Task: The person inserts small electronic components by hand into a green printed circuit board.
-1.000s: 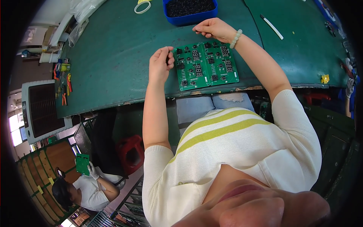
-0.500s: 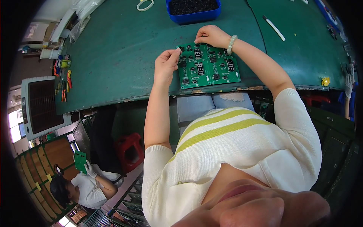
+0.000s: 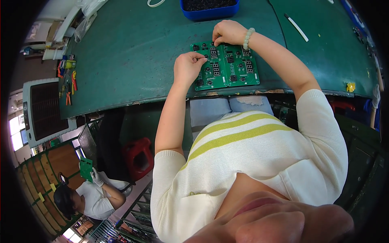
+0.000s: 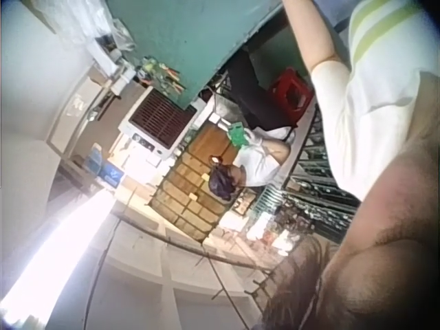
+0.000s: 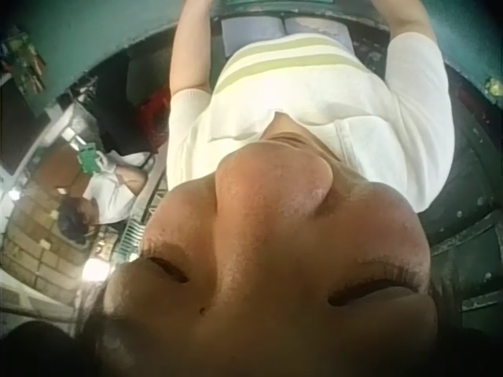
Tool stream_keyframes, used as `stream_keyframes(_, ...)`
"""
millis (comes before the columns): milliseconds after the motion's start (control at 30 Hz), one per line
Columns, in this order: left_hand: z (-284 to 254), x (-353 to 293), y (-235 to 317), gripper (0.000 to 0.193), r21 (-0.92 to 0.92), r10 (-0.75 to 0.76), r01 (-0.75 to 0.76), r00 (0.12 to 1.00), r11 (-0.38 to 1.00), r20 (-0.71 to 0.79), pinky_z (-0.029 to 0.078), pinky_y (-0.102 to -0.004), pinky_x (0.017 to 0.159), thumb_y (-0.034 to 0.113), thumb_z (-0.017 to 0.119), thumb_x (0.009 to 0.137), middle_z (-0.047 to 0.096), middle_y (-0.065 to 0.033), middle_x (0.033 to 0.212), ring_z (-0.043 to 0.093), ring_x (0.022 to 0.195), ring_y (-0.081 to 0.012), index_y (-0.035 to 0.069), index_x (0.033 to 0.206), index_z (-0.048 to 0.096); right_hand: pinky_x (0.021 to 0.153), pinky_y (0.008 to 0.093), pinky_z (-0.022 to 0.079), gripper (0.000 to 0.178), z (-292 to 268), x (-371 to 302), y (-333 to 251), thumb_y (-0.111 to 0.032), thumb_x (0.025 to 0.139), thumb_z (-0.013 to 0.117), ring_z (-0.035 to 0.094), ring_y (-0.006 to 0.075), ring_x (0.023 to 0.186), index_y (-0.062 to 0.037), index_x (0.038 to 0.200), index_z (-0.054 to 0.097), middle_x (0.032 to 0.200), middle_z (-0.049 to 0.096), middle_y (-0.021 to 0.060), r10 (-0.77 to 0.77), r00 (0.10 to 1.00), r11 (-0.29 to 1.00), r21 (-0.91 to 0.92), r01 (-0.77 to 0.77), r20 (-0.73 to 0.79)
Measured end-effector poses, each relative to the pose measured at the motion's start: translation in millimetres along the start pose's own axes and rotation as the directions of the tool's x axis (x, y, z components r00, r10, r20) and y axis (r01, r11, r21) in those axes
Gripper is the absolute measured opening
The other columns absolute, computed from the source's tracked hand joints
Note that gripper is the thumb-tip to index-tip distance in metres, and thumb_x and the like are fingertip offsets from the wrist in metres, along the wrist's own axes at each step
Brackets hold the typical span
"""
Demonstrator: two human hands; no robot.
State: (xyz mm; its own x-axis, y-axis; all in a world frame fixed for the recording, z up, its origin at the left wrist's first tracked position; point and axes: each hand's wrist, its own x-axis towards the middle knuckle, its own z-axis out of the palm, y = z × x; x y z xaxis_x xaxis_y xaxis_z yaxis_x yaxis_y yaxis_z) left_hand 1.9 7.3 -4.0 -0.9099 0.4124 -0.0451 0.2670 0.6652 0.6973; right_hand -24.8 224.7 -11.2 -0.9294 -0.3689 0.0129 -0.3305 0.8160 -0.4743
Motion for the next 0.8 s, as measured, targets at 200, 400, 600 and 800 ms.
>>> stream_keyframes(200,-3.2,1.4,8.5,0.012,0.194,0.038,-0.050,0.997,0.980,0.064,0.048,-0.0367,0.062,0.019,0.067,0.071,0.064,-0.0098,0.072,0.061,0.069,-0.0271,0.008,0.076,0.069,0.049,0.0203,0.034,0.029,-0.5,-4.0,13.9,-0.025,0.088,0.056,0.036,0.0058,0.058,-0.0017,0.105,0.060,0.069,0.045,-0.0046,0.404,0.912,0.552,0.815,-0.178,-0.075)
stream_keyframes(400,1.2,-2.0,3.5,0.011,0.236,0.183,-0.174,0.983,0.956,-0.013,0.048,-0.0367,0.063,0.018,0.067,0.072,0.064,-0.0089,0.079,0.061,0.072,-0.0275,0.008,0.076,0.068,0.052,0.0169,0.036,0.030,-6.8,-24.9,29.9,-0.015,0.093,0.044,0.040,0.0067,0.061,0.0042,0.114,0.050,0.077,0.048,-0.0008,0.520,0.854,0.082,0.995,-0.060,0.009)
stream_keyframes(600,1.2,-0.6,-2.2,0.011,0.270,0.347,-0.332,0.938,0.904,-0.011,0.048,-0.0361,0.061,0.016,0.066,0.073,0.063,-0.0101,0.074,0.060,0.068,-0.0277,0.006,0.077,0.068,0.060,0.0197,0.043,0.024,3.2,-23.9,35.2,-0.019,0.090,0.050,0.050,0.0075,0.069,0.0002,0.102,0.060,0.083,0.058,0.0017,0.318,0.947,0.618,0.769,-0.163,-0.055)
stream_keyframes(800,4.3,-3.5,1.1,0.011,0.332,0.273,-0.260,0.962,0.907,0.008,0.048,-0.0397,0.061,0.017,0.063,0.074,0.063,-0.0109,0.078,0.060,0.071,-0.0295,0.008,0.076,0.068,0.060,0.0204,0.043,0.022,-1.1,-6.6,35.0,-0.016,0.088,0.053,0.051,0.0063,0.068,0.0001,0.099,0.062,0.081,0.061,0.0013,0.223,0.942,0.872,0.483,-0.078,-0.251)
